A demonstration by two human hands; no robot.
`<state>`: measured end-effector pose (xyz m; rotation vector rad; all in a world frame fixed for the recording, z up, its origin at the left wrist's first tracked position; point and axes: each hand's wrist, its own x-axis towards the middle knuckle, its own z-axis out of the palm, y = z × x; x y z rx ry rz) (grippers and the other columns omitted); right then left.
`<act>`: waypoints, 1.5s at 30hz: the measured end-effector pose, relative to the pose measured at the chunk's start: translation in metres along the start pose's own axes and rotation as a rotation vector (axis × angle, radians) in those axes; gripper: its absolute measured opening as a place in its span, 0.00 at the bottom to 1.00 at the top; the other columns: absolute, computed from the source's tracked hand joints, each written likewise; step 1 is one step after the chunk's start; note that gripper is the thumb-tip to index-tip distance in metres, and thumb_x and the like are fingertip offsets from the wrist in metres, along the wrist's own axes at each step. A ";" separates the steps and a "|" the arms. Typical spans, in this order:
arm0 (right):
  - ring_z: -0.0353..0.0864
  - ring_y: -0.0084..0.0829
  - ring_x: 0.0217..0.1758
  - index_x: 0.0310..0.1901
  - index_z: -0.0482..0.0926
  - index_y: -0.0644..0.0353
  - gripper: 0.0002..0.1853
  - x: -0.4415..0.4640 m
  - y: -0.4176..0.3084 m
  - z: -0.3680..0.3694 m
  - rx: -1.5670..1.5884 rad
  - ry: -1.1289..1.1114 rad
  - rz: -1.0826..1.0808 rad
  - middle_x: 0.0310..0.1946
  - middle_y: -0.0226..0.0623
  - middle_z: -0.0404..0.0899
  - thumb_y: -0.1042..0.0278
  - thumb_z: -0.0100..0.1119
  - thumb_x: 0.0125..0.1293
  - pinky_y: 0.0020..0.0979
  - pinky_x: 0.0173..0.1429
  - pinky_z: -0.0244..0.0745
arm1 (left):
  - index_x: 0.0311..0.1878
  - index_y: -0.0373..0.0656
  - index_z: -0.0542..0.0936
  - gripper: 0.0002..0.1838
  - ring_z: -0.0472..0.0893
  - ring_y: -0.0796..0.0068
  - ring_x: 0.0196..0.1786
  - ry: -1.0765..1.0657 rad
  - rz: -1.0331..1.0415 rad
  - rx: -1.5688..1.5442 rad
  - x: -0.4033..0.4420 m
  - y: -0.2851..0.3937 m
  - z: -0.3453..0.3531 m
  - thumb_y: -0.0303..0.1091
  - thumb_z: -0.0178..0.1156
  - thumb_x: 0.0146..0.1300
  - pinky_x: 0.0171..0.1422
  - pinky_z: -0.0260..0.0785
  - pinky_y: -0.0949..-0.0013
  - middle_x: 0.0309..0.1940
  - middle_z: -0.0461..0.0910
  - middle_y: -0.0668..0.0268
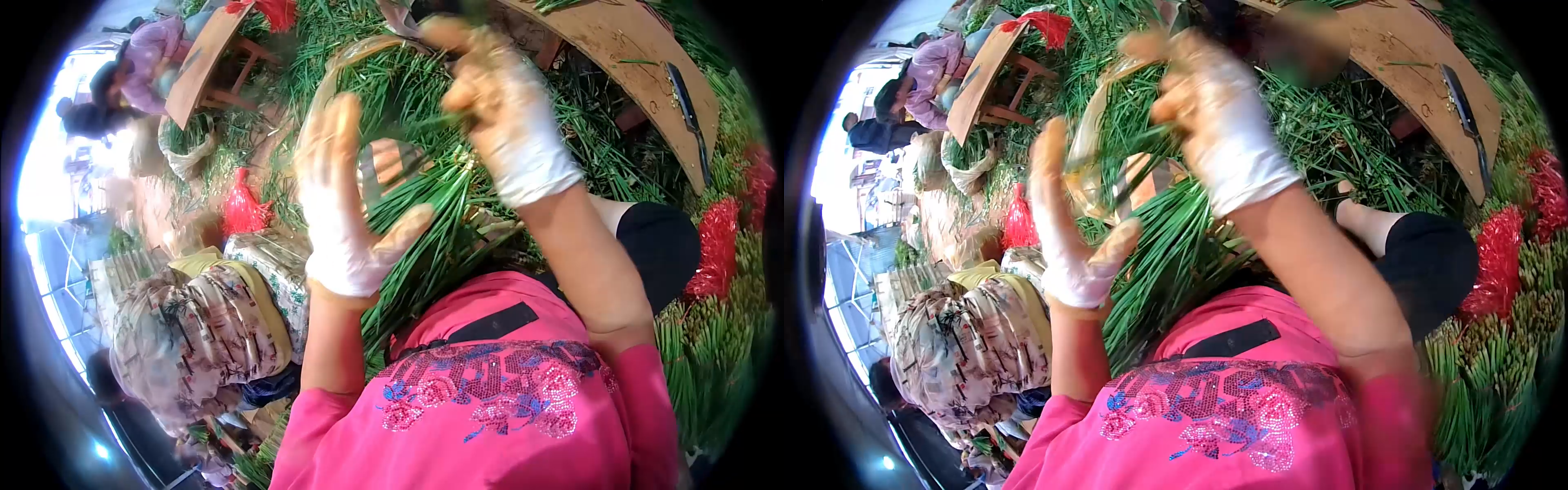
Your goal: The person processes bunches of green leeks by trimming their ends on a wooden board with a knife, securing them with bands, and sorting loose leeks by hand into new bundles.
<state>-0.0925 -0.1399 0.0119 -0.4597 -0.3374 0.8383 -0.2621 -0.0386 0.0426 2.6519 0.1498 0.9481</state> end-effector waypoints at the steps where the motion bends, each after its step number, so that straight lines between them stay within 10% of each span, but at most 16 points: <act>1: 0.68 0.18 0.22 0.47 0.78 0.63 0.18 -0.003 0.019 0.010 -0.027 0.022 0.042 0.25 0.26 0.74 0.55 0.54 0.69 0.24 0.30 0.70 | 0.65 0.34 0.64 0.41 0.73 0.48 0.57 -0.159 0.007 0.030 0.001 -0.003 0.008 0.54 0.62 0.56 0.61 0.63 0.52 0.57 0.72 0.49; 2: 0.69 0.17 0.23 0.47 0.79 0.63 0.18 -0.007 0.035 0.025 -0.058 0.046 0.084 0.26 0.26 0.75 0.55 0.55 0.68 0.22 0.30 0.70 | 0.58 0.36 0.71 0.28 0.78 0.53 0.50 -0.379 -0.284 -0.152 -0.006 -0.006 0.016 0.43 0.62 0.58 0.51 0.70 0.60 0.48 0.77 0.51; 4: 0.66 0.16 0.23 0.51 0.77 0.66 0.20 -0.014 0.026 0.025 -0.033 0.177 0.123 0.24 0.23 0.72 0.57 0.56 0.68 0.18 0.29 0.66 | 0.48 0.39 0.75 0.14 0.80 0.56 0.36 -0.389 -0.351 -0.271 -0.019 -0.030 0.034 0.33 0.60 0.60 0.37 0.72 0.66 0.35 0.80 0.55; 6: 0.67 0.15 0.25 0.53 0.75 0.66 0.20 -0.009 -0.009 -0.020 0.077 0.025 0.018 0.24 0.24 0.71 0.56 0.53 0.70 0.21 0.29 0.67 | 0.47 0.37 0.79 0.10 0.74 0.78 0.23 -0.317 -0.222 -0.050 -0.027 -0.051 0.030 0.25 0.56 0.63 0.29 0.67 0.76 0.28 0.81 0.65; 8: 0.60 0.13 0.19 0.38 0.79 0.59 0.13 -0.025 -0.053 -0.050 -0.109 0.249 -0.175 0.23 0.23 0.71 0.56 0.57 0.68 0.17 0.22 0.59 | 0.43 0.38 0.79 0.08 0.68 0.88 0.18 -0.260 -0.637 -0.252 -0.038 -0.082 0.014 0.30 0.53 0.68 0.23 0.61 0.79 0.25 0.80 0.72; 10: 0.72 0.20 0.27 0.45 0.78 0.60 0.14 -0.050 -0.050 -0.079 -0.620 0.135 -0.174 0.30 0.30 0.77 0.58 0.58 0.66 0.22 0.31 0.68 | 0.45 0.41 0.81 0.10 0.70 0.87 0.21 -0.206 -0.953 -0.599 -0.046 -0.089 -0.008 0.32 0.53 0.67 0.25 0.63 0.80 0.22 0.78 0.72; 13: 0.82 0.33 0.44 0.49 0.77 0.61 0.20 -0.096 -0.006 -0.096 -1.202 -0.104 0.126 0.42 0.43 0.81 0.57 0.61 0.60 0.30 0.49 0.75 | 0.45 0.37 0.80 0.10 0.75 0.81 0.29 -0.157 -0.702 -0.584 -0.059 -0.060 0.017 0.27 0.58 0.61 0.34 0.69 0.78 0.30 0.80 0.67; 16: 0.82 0.42 0.46 0.42 0.78 0.59 0.19 -0.110 0.020 -0.052 -1.851 -0.236 0.439 0.42 0.45 0.81 0.53 0.61 0.55 0.34 0.49 0.76 | 0.51 0.41 0.78 0.29 0.68 0.52 0.63 -0.408 -0.232 -0.251 -0.065 -0.014 0.041 0.42 0.71 0.44 0.70 0.56 0.56 0.59 0.70 0.50; 19: 0.81 0.44 0.34 0.41 0.78 0.54 0.16 -0.113 0.063 -0.081 -1.673 -0.282 0.108 0.32 0.39 0.81 0.52 0.61 0.56 0.41 0.36 0.76 | 0.55 0.39 0.76 0.35 0.68 0.50 0.63 -0.435 -0.349 -0.221 -0.094 -0.017 0.064 0.41 0.73 0.41 0.69 0.58 0.57 0.60 0.69 0.49; 22: 0.76 0.23 0.25 0.40 0.78 0.61 0.09 -0.094 0.026 -0.052 -1.054 0.108 0.591 0.32 0.37 0.82 0.64 0.59 0.63 0.24 0.28 0.70 | 0.51 0.33 0.75 0.27 0.71 0.55 0.61 -0.262 -0.690 -0.636 -0.130 -0.051 0.075 0.32 0.69 0.47 0.66 0.62 0.61 0.59 0.71 0.51; 27: 0.70 0.12 0.21 0.42 0.73 0.60 0.07 -0.092 -0.061 -0.098 -0.689 0.412 0.226 0.32 0.35 0.82 0.66 0.55 0.67 0.11 0.24 0.63 | 0.51 0.33 0.75 0.25 0.73 0.57 0.59 -0.229 -0.577 -0.530 -0.134 -0.059 0.073 0.32 0.68 0.50 0.65 0.62 0.62 0.55 0.75 0.53; 31: 0.71 0.14 0.21 0.43 0.72 0.60 0.08 -0.091 -0.049 -0.102 -0.685 0.344 0.312 0.33 0.35 0.81 0.67 0.56 0.67 0.11 0.22 0.62 | 0.56 0.34 0.73 0.28 0.73 0.58 0.59 -0.195 -0.658 -0.747 -0.120 -0.047 0.071 0.42 0.63 0.57 0.66 0.61 0.62 0.55 0.74 0.53; 33: 0.71 0.14 0.21 0.42 0.72 0.60 0.08 -0.088 -0.032 -0.085 -0.695 0.330 0.376 0.32 0.32 0.80 0.68 0.57 0.66 0.12 0.22 0.63 | 0.66 0.37 0.64 0.46 0.67 0.52 0.66 -0.290 -0.473 -0.588 -0.106 -0.035 0.063 0.59 0.65 0.50 0.70 0.56 0.59 0.62 0.68 0.51; 39: 0.64 0.12 0.19 0.36 0.80 0.59 0.08 -0.063 -0.119 -0.086 -0.813 0.545 -0.247 0.29 0.28 0.81 0.65 0.55 0.65 0.15 0.23 0.59 | 0.71 0.38 0.57 0.62 0.60 0.46 0.70 -0.482 -0.305 -0.278 -0.114 -0.040 0.067 0.70 0.67 0.37 0.72 0.50 0.52 0.69 0.59 0.49; 45: 0.59 0.16 0.17 0.35 0.76 0.65 0.10 -0.092 -0.239 -0.154 -0.687 0.972 -0.636 0.21 0.28 0.71 0.65 0.58 0.65 0.15 0.22 0.56 | 0.69 0.41 0.63 0.48 0.61 0.49 0.70 -0.516 -0.392 -0.217 -0.119 -0.038 0.052 0.46 0.70 0.42 0.73 0.52 0.55 0.67 0.63 0.49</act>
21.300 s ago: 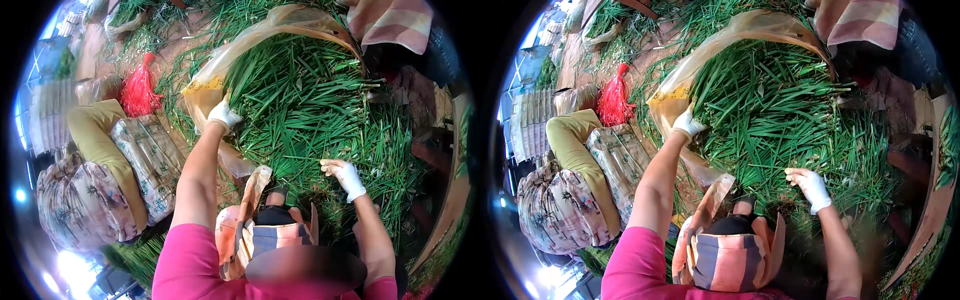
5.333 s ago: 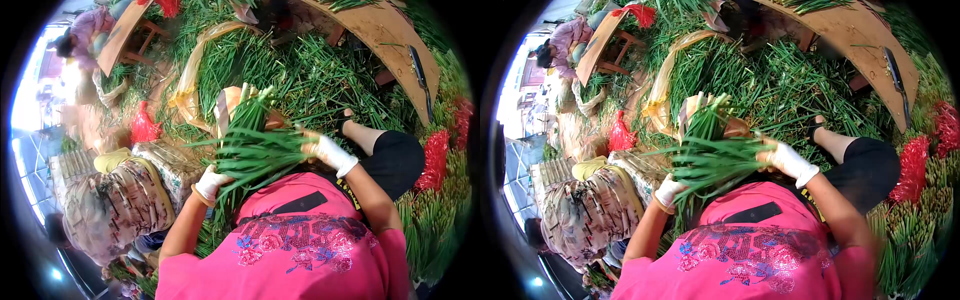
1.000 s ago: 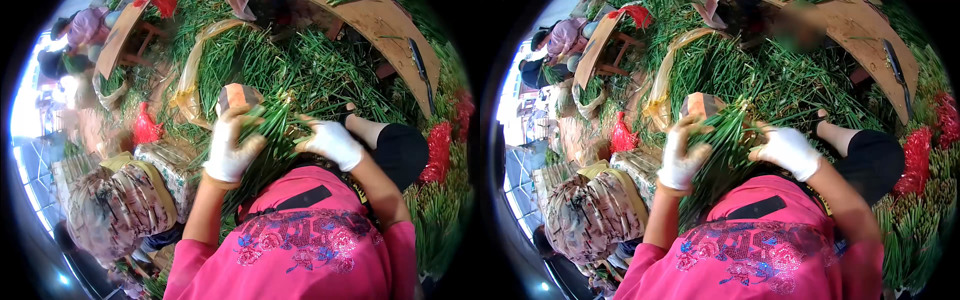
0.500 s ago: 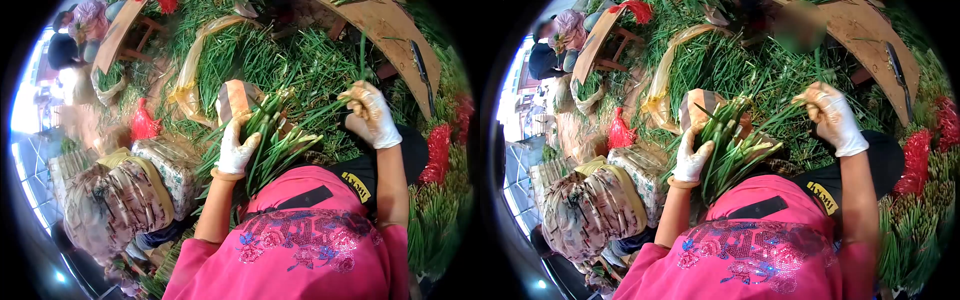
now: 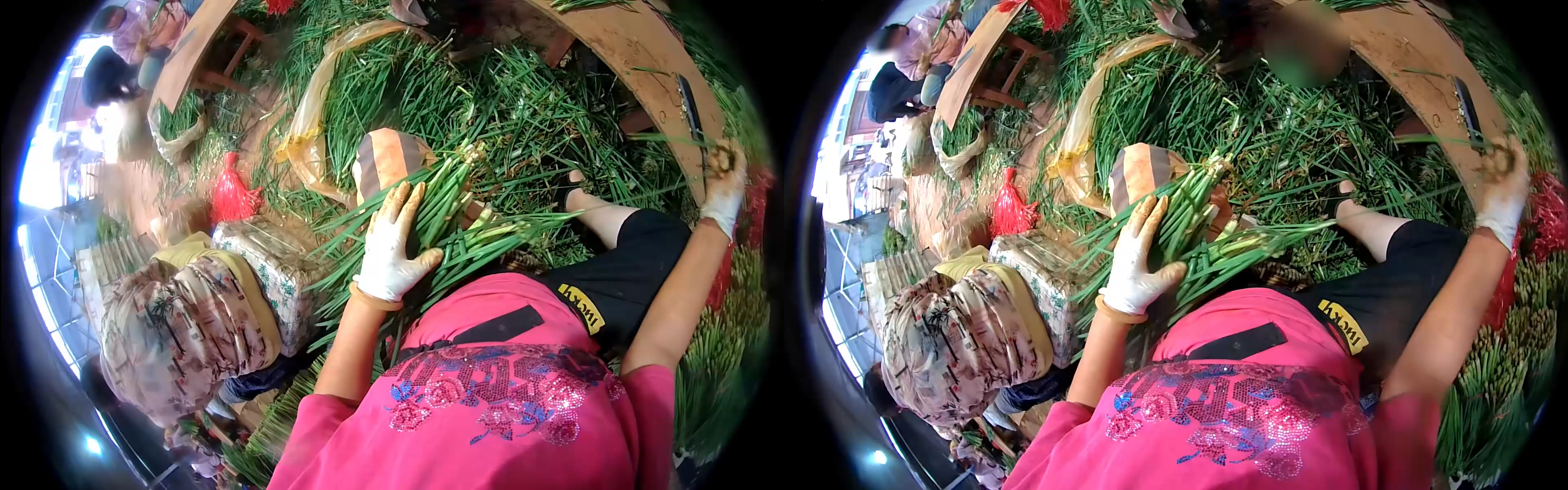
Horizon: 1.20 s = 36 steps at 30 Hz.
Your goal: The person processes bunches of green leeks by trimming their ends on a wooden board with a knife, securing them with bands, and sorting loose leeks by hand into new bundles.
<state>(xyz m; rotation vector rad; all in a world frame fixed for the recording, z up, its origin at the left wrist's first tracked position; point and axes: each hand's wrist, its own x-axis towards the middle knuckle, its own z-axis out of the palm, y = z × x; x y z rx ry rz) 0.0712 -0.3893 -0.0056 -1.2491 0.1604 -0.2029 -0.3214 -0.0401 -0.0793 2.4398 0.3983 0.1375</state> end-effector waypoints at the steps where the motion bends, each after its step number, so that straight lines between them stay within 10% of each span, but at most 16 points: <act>1: 0.60 0.17 0.17 0.34 0.75 0.65 0.11 -0.001 -0.007 -0.001 -0.005 0.086 -0.054 0.19 0.27 0.69 0.64 0.58 0.66 0.15 0.23 0.56 | 0.68 0.38 0.64 0.45 0.61 0.50 0.70 0.022 0.023 -0.047 -0.001 -0.007 0.003 0.43 0.69 0.44 0.74 0.51 0.56 0.66 0.64 0.49; 5: 0.58 0.17 0.16 0.36 0.74 0.63 0.09 -0.024 -0.020 0.022 0.059 0.148 -0.055 0.18 0.25 0.64 0.65 0.55 0.68 0.18 0.28 0.60 | 0.70 0.46 0.63 0.45 0.61 0.47 0.69 0.075 0.022 -0.091 0.001 -0.005 0.006 0.36 0.67 0.44 0.71 0.53 0.53 0.67 0.61 0.50; 9: 0.54 0.12 0.13 0.35 0.74 0.62 0.09 -0.041 -0.004 0.053 0.274 -0.190 0.159 0.17 0.20 0.65 0.66 0.60 0.66 0.13 0.19 0.52 | 0.70 0.42 0.62 0.51 0.57 0.44 0.70 0.018 0.088 0.182 0.012 0.048 -0.013 0.70 0.58 0.49 0.71 0.47 0.45 0.68 0.58 0.46; 12: 0.57 0.09 0.11 0.36 0.74 0.63 0.06 -0.092 -0.002 0.106 0.272 -0.381 0.146 0.22 0.27 0.74 0.70 0.57 0.67 0.11 0.15 0.58 | 0.72 0.45 0.58 0.57 0.55 0.45 0.72 -0.115 0.174 0.220 0.025 0.075 0.002 0.72 0.61 0.42 0.72 0.43 0.42 0.69 0.59 0.52; 15: 0.62 0.11 0.14 0.40 0.75 0.68 0.09 -0.095 0.008 0.127 0.505 -0.805 0.264 0.24 0.28 0.74 0.68 0.55 0.69 0.16 0.22 0.67 | 0.71 0.48 0.60 0.46 0.59 0.54 0.71 -0.277 0.134 0.178 0.034 0.066 0.025 0.52 0.66 0.49 0.72 0.45 0.43 0.61 0.70 0.59; 17: 0.69 0.18 0.22 0.41 0.74 0.71 0.07 -0.084 -0.015 0.130 0.492 -0.570 0.060 0.27 0.35 0.73 0.74 0.52 0.68 0.25 0.31 0.74 | 0.60 0.48 0.71 0.27 0.64 0.61 0.68 -0.222 0.236 0.238 0.032 0.044 0.043 0.39 0.61 0.56 0.71 0.49 0.47 0.53 0.76 0.64; 20: 0.71 0.34 0.34 0.38 0.75 0.67 0.05 0.026 -0.057 0.091 0.788 -1.216 0.092 0.29 0.40 0.72 0.75 0.53 0.63 0.37 0.44 0.70 | 0.50 0.46 0.77 0.17 0.66 0.61 0.67 -0.197 0.241 0.231 0.033 0.035 0.049 0.38 0.58 0.58 0.71 0.50 0.49 0.50 0.78 0.64; 24: 0.56 0.12 0.09 0.24 0.73 0.49 0.16 -0.008 -0.105 0.106 0.488 -0.497 -0.347 0.12 0.15 0.62 0.51 0.54 0.67 0.15 0.15 0.57 | 0.47 0.46 0.79 0.14 0.68 0.60 0.66 -0.145 0.250 0.179 0.030 0.030 0.046 0.38 0.57 0.58 0.71 0.51 0.50 0.48 0.79 0.64; 31: 0.59 0.13 0.16 0.27 0.72 0.48 0.16 -0.033 -0.126 0.094 0.213 -0.359 -0.558 0.16 0.15 0.64 0.50 0.52 0.68 0.17 0.21 0.50 | 0.37 0.41 0.82 0.09 0.71 0.50 0.61 0.038 0.340 -0.172 0.029 0.028 0.032 0.34 0.57 0.57 0.65 0.59 0.51 0.45 0.79 0.58; 36: 0.66 0.19 0.26 0.34 0.74 0.59 0.12 0.010 -0.104 0.060 -0.432 -0.356 -0.674 0.25 0.28 0.71 0.58 0.54 0.64 0.22 0.32 0.60 | 0.46 0.30 0.77 0.18 0.78 0.58 0.52 0.033 -0.329 -1.108 0.005 0.062 -0.018 0.39 0.50 0.67 0.58 0.69 0.62 0.48 0.78 0.53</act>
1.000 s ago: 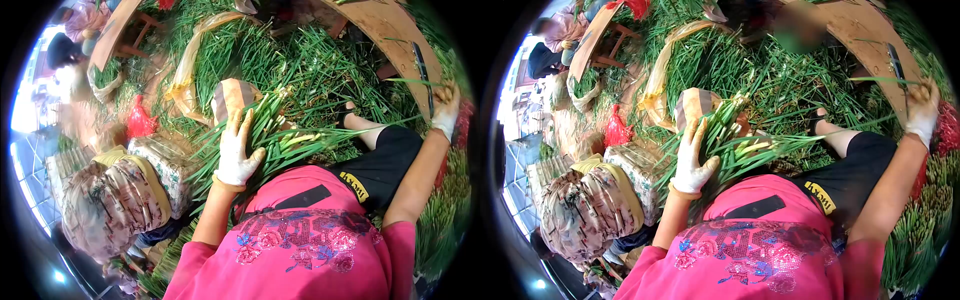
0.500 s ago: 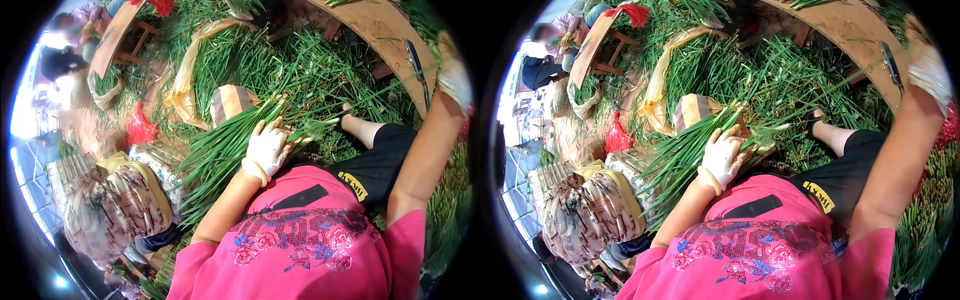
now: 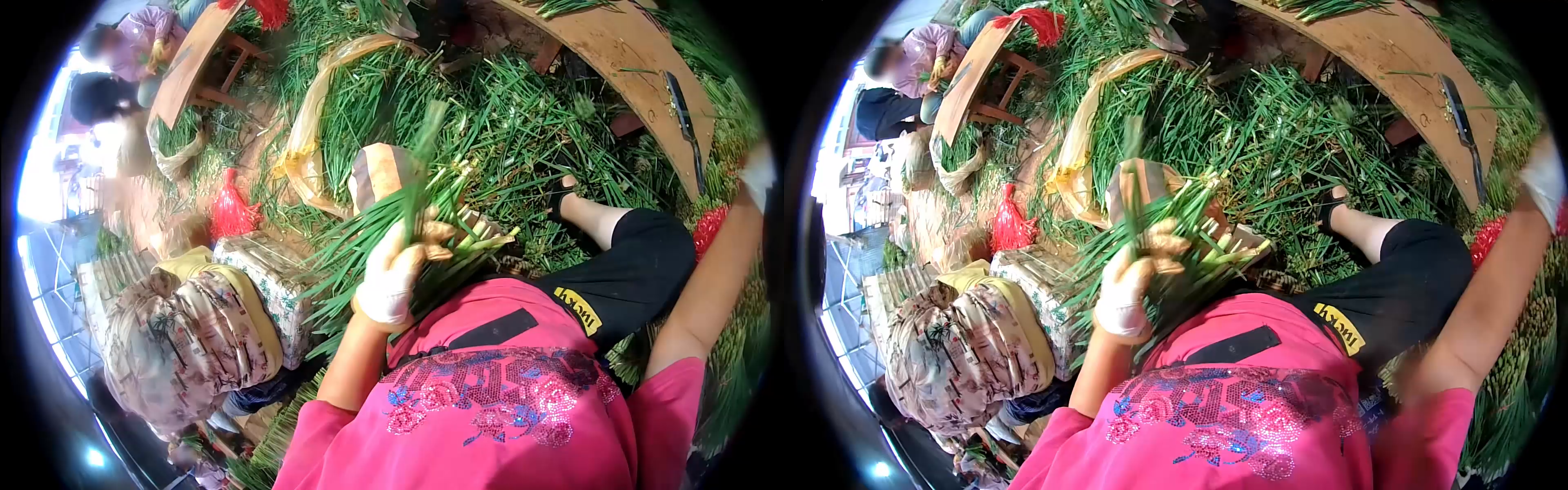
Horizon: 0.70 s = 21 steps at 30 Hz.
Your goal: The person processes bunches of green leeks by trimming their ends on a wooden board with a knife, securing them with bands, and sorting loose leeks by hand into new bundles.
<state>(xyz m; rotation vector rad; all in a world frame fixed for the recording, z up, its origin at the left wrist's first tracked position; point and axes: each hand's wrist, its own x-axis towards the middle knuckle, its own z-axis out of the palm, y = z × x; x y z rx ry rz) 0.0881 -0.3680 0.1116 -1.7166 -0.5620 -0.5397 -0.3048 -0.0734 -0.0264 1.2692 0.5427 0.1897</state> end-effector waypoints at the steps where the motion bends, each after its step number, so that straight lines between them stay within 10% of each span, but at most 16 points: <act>1: 0.71 0.23 0.34 0.41 0.75 0.60 0.13 -0.002 0.021 -0.006 -0.171 -0.261 0.003 0.33 0.32 0.76 0.60 0.57 0.61 0.25 0.40 0.65 | 0.46 0.28 0.76 0.20 0.80 0.61 0.48 0.053 -0.041 -0.082 -0.003 0.010 -0.004 0.40 0.52 0.66 0.56 0.70 0.63 0.46 0.79 0.51; 4: 0.77 0.29 0.52 0.59 0.73 0.59 0.26 -0.091 -0.003 0.090 -0.786 -0.646 0.215 0.52 0.40 0.79 0.64 0.59 0.58 0.29 0.57 0.68 | 0.40 0.28 0.75 0.18 0.79 0.63 0.24 0.035 -0.012 -0.432 -0.021 0.028 -0.034 0.38 0.56 0.61 0.34 0.73 0.62 0.31 0.81 0.48; 8: 0.70 0.40 0.63 0.65 0.68 0.55 0.34 -0.179 0.017 0.149 -0.491 -1.110 0.162 0.59 0.46 0.72 0.66 0.64 0.52 0.33 0.65 0.65 | 0.40 0.25 0.75 0.16 0.69 0.75 0.11 -0.114 0.049 -0.322 -0.048 0.066 -0.076 0.32 0.56 0.57 0.13 0.58 0.74 0.29 0.81 0.42; 11: 0.67 0.43 0.66 0.67 0.65 0.55 0.39 -0.263 0.057 0.194 -0.300 -1.203 0.194 0.60 0.47 0.71 0.65 0.66 0.50 0.37 0.67 0.63 | 0.49 0.30 0.78 0.19 0.79 0.69 0.23 -0.032 -0.462 0.509 -0.028 0.082 -0.084 0.32 0.60 0.56 0.28 0.70 0.74 0.35 0.83 0.46; 13: 0.72 0.38 0.60 0.68 0.63 0.57 0.38 -0.300 0.062 0.215 -0.229 -1.230 0.310 0.58 0.42 0.74 0.68 0.64 0.52 0.34 0.63 0.67 | 0.59 0.38 0.73 0.30 0.75 0.52 0.59 -0.094 -0.112 1.252 -0.014 0.045 -0.096 0.40 0.65 0.55 0.63 0.66 0.62 0.52 0.77 0.49; 15: 0.75 0.30 0.52 0.65 0.65 0.60 0.34 -0.321 0.075 0.242 0.426 -1.194 0.971 0.54 0.38 0.76 0.71 0.61 0.55 0.29 0.58 0.70 | 0.68 0.43 0.63 0.46 0.66 0.47 0.66 -0.071 0.203 1.257 0.000 0.022 -0.083 0.52 0.69 0.48 0.67 0.60 0.54 0.63 0.67 0.48; 19: 0.78 0.23 0.33 0.47 0.78 0.62 0.12 -0.309 0.079 0.228 0.234 -1.024 0.634 0.35 0.32 0.83 0.70 0.54 0.63 0.20 0.40 0.72 | 0.75 0.50 0.49 0.67 0.51 0.42 0.73 -0.166 0.185 1.377 0.013 -0.004 -0.019 0.66 0.71 0.31 0.70 0.45 0.36 0.72 0.52 0.52; 21: 0.69 0.15 0.24 0.31 0.77 0.58 0.07 -0.261 0.052 0.208 0.581 -0.642 1.019 0.32 0.31 0.82 0.70 0.51 0.66 0.19 0.27 0.64 | 0.73 0.48 0.54 0.65 0.53 0.45 0.73 -0.121 0.186 1.511 0.015 -0.022 -0.010 0.68 0.68 0.31 0.71 0.48 0.42 0.71 0.55 0.52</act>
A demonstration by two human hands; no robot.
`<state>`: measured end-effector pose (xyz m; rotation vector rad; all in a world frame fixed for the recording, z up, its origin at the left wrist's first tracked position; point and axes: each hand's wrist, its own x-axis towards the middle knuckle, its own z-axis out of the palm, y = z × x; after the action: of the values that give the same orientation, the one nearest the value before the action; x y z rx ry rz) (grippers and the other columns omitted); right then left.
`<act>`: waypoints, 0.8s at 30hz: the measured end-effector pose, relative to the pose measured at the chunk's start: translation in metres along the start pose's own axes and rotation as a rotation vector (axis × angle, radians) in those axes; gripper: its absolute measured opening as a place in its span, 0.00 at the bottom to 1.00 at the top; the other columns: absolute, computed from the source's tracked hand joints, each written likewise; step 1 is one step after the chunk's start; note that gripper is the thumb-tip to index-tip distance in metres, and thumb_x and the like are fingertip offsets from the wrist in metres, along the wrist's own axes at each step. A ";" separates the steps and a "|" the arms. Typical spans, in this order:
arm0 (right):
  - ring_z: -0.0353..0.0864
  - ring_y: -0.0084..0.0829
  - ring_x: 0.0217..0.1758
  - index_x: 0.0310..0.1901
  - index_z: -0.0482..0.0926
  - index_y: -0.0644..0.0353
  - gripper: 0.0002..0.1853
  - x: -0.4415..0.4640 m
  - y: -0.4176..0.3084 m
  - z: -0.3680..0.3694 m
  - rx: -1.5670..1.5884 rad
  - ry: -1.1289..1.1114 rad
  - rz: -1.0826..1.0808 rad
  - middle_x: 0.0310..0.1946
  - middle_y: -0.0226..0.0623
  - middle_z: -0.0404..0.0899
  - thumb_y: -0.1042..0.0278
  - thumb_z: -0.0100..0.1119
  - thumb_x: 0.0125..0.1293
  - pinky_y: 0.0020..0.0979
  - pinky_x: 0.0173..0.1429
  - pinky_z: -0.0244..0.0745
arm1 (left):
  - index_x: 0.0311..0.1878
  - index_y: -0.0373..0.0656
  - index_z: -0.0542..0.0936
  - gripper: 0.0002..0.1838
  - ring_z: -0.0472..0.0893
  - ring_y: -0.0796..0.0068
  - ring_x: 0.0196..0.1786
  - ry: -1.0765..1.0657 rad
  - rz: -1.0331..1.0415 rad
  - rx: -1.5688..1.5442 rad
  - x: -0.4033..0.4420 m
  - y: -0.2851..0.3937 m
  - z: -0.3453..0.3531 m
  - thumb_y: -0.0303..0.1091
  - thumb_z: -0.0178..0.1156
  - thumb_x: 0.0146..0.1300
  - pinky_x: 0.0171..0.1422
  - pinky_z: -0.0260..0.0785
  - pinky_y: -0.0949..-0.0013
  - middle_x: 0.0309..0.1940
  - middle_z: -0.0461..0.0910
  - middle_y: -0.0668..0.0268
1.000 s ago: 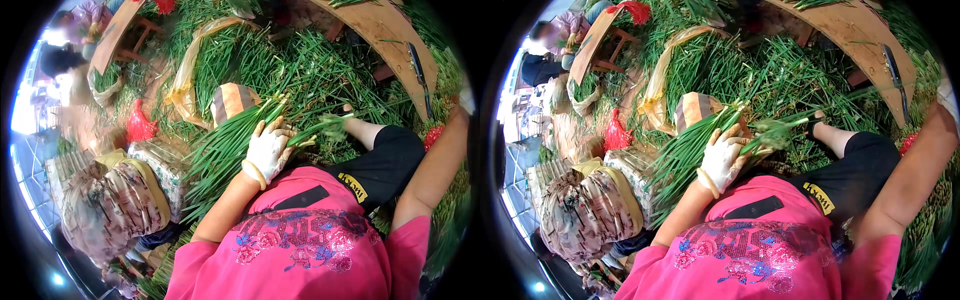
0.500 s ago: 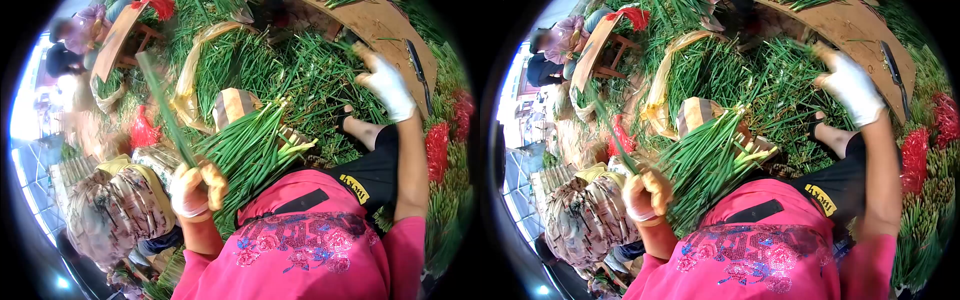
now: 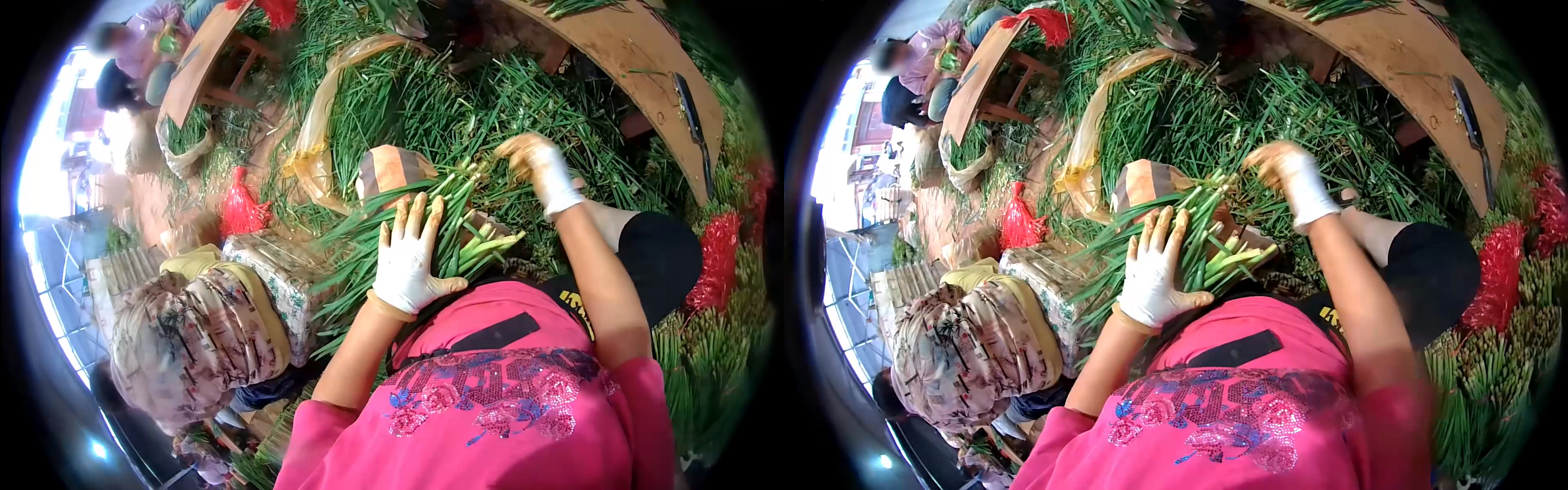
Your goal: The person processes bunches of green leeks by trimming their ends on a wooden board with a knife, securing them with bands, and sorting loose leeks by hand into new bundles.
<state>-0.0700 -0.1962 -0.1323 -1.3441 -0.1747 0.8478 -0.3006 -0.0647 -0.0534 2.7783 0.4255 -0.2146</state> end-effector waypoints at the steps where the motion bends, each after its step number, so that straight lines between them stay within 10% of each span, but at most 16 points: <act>1: 0.65 0.14 0.21 0.33 0.78 0.59 0.07 0.018 -0.002 -0.020 0.196 0.045 -0.100 0.30 0.28 0.81 0.71 0.50 0.66 0.16 0.24 0.58 | 0.73 0.48 0.55 0.64 0.54 0.45 0.72 0.022 0.006 0.002 0.000 -0.001 0.001 0.68 0.68 0.30 0.70 0.49 0.43 0.71 0.56 0.53; 5: 0.73 0.13 0.27 0.40 0.81 0.63 0.09 0.020 -0.052 -0.018 -0.365 -0.020 -0.121 0.36 0.31 0.83 0.69 0.52 0.67 0.16 0.32 0.68 | 0.73 0.49 0.56 0.64 0.57 0.46 0.71 0.033 0.050 -0.009 0.001 -0.003 0.000 0.68 0.68 0.30 0.69 0.53 0.47 0.70 0.58 0.53; 11: 0.82 0.37 0.44 0.42 0.84 0.54 0.20 0.025 -0.019 0.057 -1.307 -0.489 -0.152 0.39 0.40 0.83 0.51 0.63 0.52 0.36 0.49 0.74 | 0.74 0.50 0.53 0.68 0.54 0.44 0.72 0.035 0.084 0.118 0.005 -0.004 -0.013 0.68 0.69 0.26 0.70 0.48 0.43 0.72 0.53 0.52; 14: 0.80 0.39 0.42 0.39 0.83 0.55 0.13 0.029 -0.006 0.066 -1.120 -0.437 -0.164 0.35 0.40 0.80 0.58 0.63 0.54 0.35 0.47 0.74 | 0.75 0.46 0.46 0.73 0.49 0.44 0.74 0.082 0.007 0.079 0.017 -0.015 -0.019 0.65 0.72 0.25 0.74 0.36 0.38 0.74 0.46 0.49; 16: 0.81 0.29 0.39 0.37 0.81 0.58 0.09 0.015 -0.023 0.077 -0.880 -0.313 -0.077 0.32 0.36 0.81 0.63 0.60 0.60 0.31 0.46 0.74 | 0.74 0.41 0.48 0.71 0.57 0.45 0.71 0.137 0.021 -0.015 0.021 -0.038 0.000 0.66 0.72 0.27 0.75 0.37 0.41 0.67 0.59 0.46; 21: 0.77 0.20 0.31 0.44 0.77 0.68 0.13 0.037 -0.039 0.020 0.494 -0.111 -0.084 0.32 0.37 0.81 0.64 0.53 0.69 0.25 0.39 0.77 | 0.72 0.38 0.53 0.66 0.66 0.46 0.62 0.060 -0.044 -0.181 0.014 -0.040 -0.002 0.63 0.71 0.32 0.75 0.38 0.43 0.56 0.70 0.51; 24: 0.60 0.13 0.21 0.42 0.78 0.61 0.10 0.019 -0.048 -0.003 0.098 0.046 -0.180 0.21 0.23 0.68 0.63 0.52 0.70 0.18 0.25 0.54 | 0.71 0.37 0.56 0.61 0.66 0.45 0.63 0.139 0.006 -0.209 0.010 -0.042 -0.005 0.60 0.71 0.34 0.75 0.33 0.42 0.56 0.71 0.50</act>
<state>-0.0342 -0.1860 -0.0959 -1.2347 -0.2124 0.6652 -0.3039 -0.0220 -0.0628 2.5972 0.4457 0.0246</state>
